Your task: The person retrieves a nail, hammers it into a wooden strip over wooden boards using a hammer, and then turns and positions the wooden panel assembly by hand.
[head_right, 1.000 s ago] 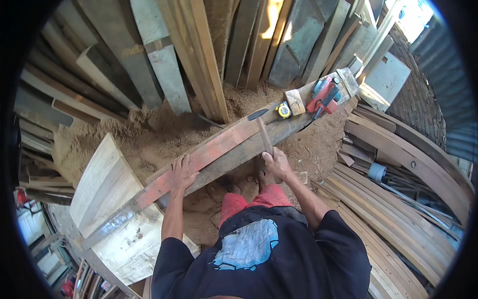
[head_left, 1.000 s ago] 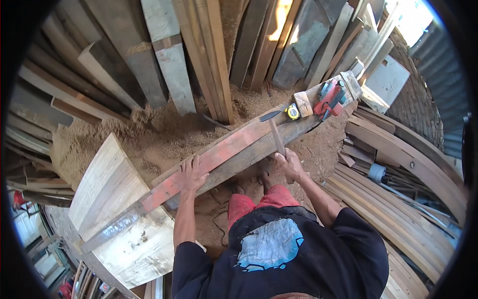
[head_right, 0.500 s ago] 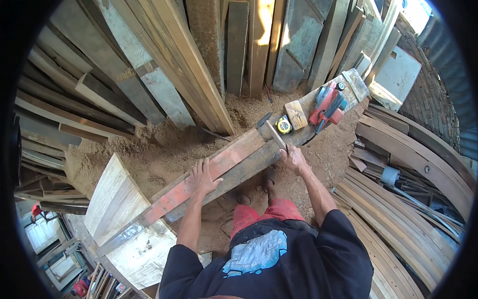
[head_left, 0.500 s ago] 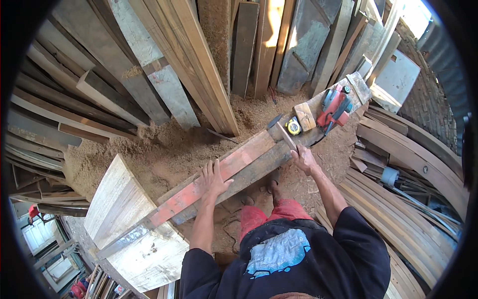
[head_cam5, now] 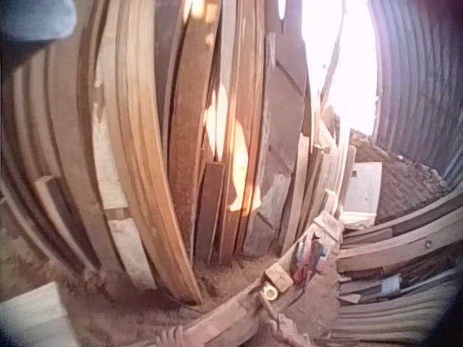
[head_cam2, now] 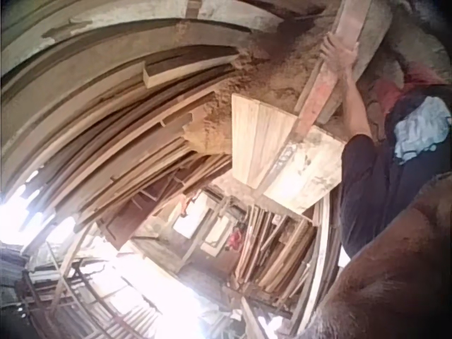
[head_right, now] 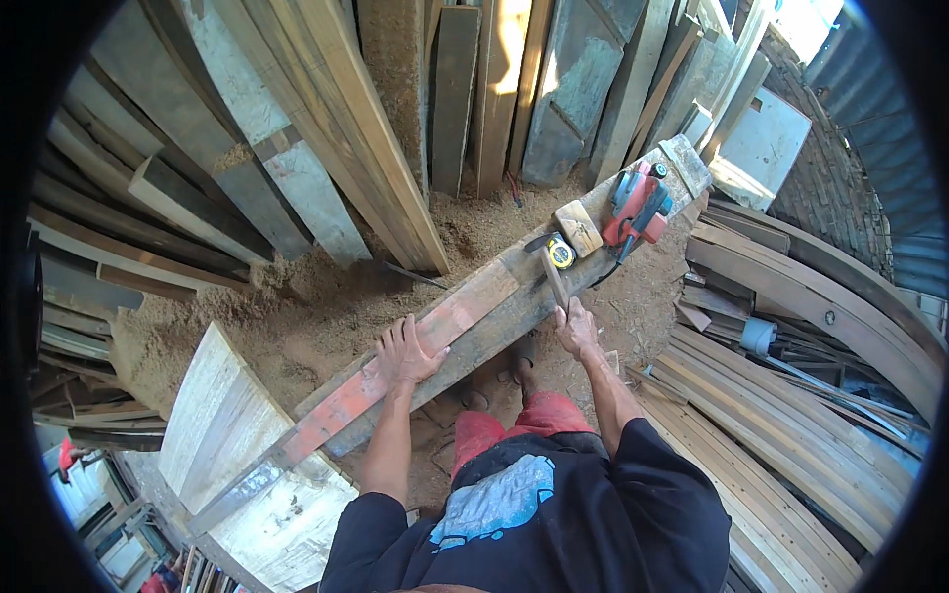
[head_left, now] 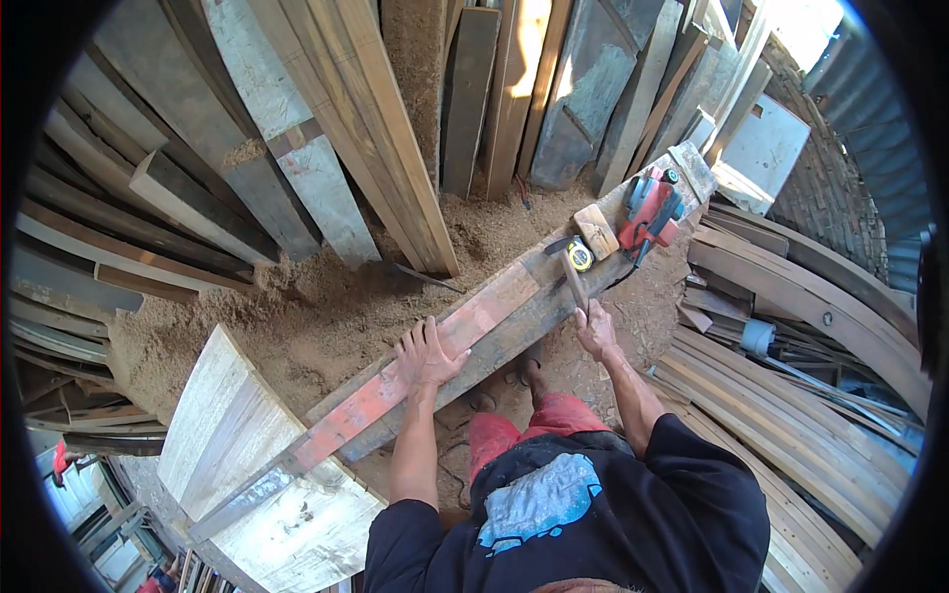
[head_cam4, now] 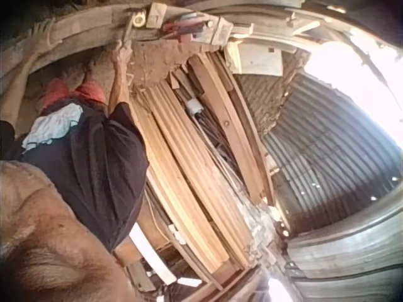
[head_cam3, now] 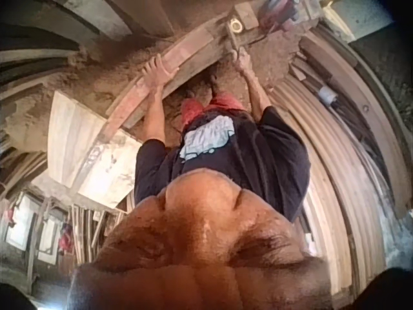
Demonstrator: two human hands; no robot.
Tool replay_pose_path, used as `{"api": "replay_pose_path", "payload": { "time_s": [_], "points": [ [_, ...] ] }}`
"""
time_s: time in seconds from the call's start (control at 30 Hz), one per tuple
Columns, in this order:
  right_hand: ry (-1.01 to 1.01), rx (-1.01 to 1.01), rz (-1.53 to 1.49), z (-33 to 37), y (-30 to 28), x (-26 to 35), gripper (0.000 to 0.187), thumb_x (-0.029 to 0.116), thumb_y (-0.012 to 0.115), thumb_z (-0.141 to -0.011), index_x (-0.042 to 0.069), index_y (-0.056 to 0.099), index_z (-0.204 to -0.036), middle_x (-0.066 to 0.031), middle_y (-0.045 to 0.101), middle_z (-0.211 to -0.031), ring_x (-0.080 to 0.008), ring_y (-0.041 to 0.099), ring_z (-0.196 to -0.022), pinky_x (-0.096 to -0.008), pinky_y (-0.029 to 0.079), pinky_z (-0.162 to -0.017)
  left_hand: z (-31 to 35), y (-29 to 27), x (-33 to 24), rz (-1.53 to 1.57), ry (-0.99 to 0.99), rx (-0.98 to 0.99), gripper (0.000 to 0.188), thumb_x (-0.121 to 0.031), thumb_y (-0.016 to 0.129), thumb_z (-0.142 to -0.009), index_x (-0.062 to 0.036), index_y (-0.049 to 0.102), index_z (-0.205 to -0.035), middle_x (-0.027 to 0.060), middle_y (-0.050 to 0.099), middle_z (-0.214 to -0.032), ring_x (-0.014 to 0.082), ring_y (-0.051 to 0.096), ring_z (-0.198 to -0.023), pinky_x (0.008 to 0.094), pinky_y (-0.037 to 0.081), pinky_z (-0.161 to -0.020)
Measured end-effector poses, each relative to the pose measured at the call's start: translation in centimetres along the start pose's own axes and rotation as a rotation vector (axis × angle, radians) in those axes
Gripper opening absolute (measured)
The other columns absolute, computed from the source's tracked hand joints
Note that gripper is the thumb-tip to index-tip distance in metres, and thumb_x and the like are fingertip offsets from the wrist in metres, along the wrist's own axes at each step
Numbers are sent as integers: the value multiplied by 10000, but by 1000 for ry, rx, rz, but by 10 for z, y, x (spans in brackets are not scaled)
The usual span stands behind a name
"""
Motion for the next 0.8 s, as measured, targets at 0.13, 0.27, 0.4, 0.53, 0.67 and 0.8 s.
{"api": "replay_pose_path", "payload": {
  "time_s": [0.13,0.27,0.4,0.53,0.67,0.8],
  "points": [
    [88,123,-524,10,-5,18,283,297,551,-984,39,560,-870,-84,612,-695,-205,584,-539,-332,479,-527,4,-3,4,8,2,9,1038,-638,741,-671,-114,346,-1476,111,425,-1439,298,366,-1343,498,250,-1117],
    [171,22,-997,14,-53,28,290,301,580,-974,66,569,-803,-4,568,-637,-75,506,-486,-256,406,-454,6,-5,3,50,33,6,1038,-638,741,-668,-112,351,-1474,110,426,-1443,301,377,-1335,493,269,-1106],
    [149,-324,-802,-3,-139,-1,276,312,629,-944,62,571,-841,-3,564,-648,-84,515,-519,-269,424,-470,8,-7,1,27,30,-33,1030,-636,744,-662,-114,366,-1465,106,434,-1442,308,391,-1323,491,287,-1094],
    [105,-590,-235,-44,-222,-66,295,281,677,-873,7,567,-895,-66,614,-692,-166,589,-559,-353,499,-533,9,-2,0,29,40,-74,1038,-632,748,-661,-112,356,-1469,108,446,-1434,314,391,-1324,493,283,-1098],
    [334,-399,-266,-129,-249,-136,320,291,622,-878,-20,614,-954,-96,659,-740,-205,659,-613,-383,530,-574,1,8,1,37,0,-99,1019,-617,725,-698,-94,330,-1478,140,493,-1395,338,410,-1307,498,288,-1092],
    [275,-354,-269,-218,-237,-186,329,269,601,-889,-22,614,-1040,-114,670,-778,-203,661,-628,-375,534,-579,-24,21,1,-26,-168,-50,608,-430,547,-894,-70,471,-1377,169,604,-1272,343,526,-1162,487,352,-1008]
  ]
}}
Point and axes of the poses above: each hand's wrist, its own z-axis away from the middle knuckle, its own y-axis out of the palm, x = y × z, the point moved 2 cm from there along -z, towards the middle knuckle
